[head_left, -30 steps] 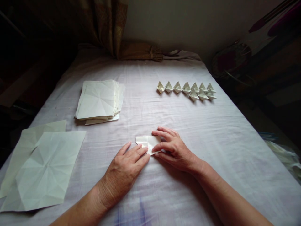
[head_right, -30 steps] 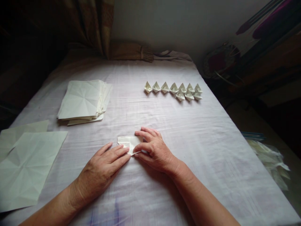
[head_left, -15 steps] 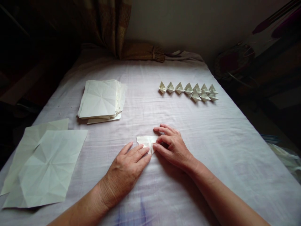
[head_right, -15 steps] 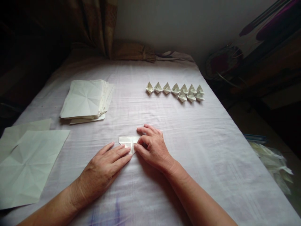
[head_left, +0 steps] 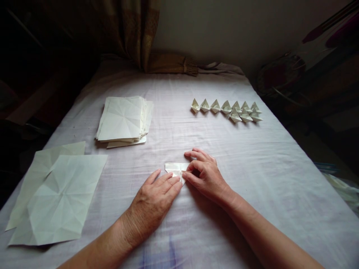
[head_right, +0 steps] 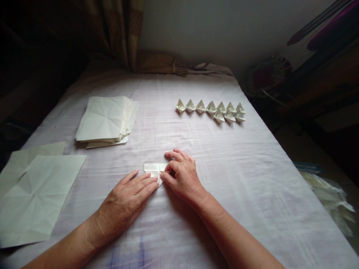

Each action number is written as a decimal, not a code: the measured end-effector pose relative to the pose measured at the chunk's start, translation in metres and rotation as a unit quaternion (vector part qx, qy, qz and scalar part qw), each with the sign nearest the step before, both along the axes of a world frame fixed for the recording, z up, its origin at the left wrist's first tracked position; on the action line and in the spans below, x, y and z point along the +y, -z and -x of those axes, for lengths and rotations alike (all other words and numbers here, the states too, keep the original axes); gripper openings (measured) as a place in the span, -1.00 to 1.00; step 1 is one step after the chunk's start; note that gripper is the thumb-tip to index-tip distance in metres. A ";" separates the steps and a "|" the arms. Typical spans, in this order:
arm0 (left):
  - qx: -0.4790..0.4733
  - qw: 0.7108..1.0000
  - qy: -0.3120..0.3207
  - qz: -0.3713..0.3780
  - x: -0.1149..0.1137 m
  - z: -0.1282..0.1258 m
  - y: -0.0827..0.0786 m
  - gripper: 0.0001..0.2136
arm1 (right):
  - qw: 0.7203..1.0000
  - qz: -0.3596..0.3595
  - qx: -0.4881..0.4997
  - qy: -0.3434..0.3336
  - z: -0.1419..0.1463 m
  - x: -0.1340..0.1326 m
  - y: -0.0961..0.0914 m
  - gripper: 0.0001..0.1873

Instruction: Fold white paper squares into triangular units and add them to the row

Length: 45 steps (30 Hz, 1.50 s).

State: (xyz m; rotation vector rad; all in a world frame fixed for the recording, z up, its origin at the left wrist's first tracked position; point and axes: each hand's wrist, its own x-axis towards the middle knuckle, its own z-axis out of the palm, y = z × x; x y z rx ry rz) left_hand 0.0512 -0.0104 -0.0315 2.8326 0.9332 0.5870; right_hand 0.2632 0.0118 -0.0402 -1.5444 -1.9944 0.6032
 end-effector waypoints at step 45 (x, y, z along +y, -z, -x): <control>0.036 0.999 -0.015 -0.030 -0.004 -0.008 0.002 -0.70 | 0.996 -0.044 -0.060 0.052 0.000 -0.009 0.011 -0.76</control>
